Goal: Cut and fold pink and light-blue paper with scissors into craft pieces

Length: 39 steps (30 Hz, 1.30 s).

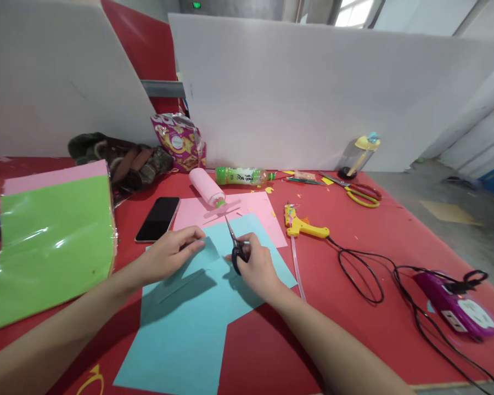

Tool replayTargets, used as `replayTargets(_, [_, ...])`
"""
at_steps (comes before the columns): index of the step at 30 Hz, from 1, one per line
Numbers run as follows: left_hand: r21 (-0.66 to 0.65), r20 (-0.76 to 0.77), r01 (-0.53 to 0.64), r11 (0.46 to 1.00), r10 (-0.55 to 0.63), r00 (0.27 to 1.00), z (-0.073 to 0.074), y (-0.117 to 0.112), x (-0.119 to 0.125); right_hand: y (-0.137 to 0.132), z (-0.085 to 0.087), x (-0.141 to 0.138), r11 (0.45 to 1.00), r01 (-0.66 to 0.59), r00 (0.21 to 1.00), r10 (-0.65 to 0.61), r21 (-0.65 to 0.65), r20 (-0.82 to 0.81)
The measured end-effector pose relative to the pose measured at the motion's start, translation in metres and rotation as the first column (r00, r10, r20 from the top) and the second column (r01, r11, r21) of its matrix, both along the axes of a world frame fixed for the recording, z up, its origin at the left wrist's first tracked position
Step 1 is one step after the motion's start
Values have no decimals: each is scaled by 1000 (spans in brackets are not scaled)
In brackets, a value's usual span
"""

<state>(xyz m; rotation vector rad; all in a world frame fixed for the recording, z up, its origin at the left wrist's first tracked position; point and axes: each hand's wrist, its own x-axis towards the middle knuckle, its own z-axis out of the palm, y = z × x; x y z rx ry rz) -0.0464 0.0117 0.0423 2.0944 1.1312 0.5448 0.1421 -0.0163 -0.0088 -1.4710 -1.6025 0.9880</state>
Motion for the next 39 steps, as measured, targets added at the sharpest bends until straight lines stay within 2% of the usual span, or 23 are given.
replayTargets(1, [-43,38,-26,999,27,999,-1,1,0,1,-4,1,994,5,980,-26,106,196])
replayTargets(2, [-116,88,-54,992,65,994,-2,2,0,3,-7,3,985,-22,928,-44,173,370])
replayTargets(4, [-298,200,-99,949,163,966,-5,3,0,5,-12,5,975,-37,863,-80,221,499])
replayTargets(7, [-469,317,-99,877,272,909,-10,5,2,6,-14,7,963,-37,810,-127,266,573])
replayTargets(12, [-518,382,-101,849,336,861,-17,4,5,6,-13,8,945,-60,726,-179,320,664])
replayTargets(17, [-571,411,-90,816,379,829,-20,-2,8,6,-16,9,941,-61,686,-202,331,699])
replayTargets(21, [-583,412,-92,807,391,823,-22,-3,9,7,-17,10,937,-67,705,-200,344,680])
replayTargets(26, [-571,390,-103,814,380,839,-25,-2,10,6,-15,6,920,-133,799,-121,369,589])
replayTargets(28, [-546,367,-116,830,361,857,-26,-3,11,3,-14,3,921,-164,889,-18,353,458])
replayTargets(30, [-500,337,-131,856,332,881,-27,-5,12,1,-13,-1,937,-165,966,91,309,242])
replayTargets(32, [-456,311,-130,881,294,904,-28,-8,13,-1,-12,-4,961,-173,985,165,214,52])
replayTargets(33, [-436,298,-120,892,269,916,-28,-10,14,-2,-11,-5,971,-178,984,179,162,11])
replayTargets(35, [-385,257,-87,919,197,946,-29,-12,14,-2,-8,-6,983,-160,986,163,89,-21])
replayTargets(39, [-254,82,-9,967,31,996,-32,-9,12,-1,-3,-5,995,-38,999,40,91,-21])
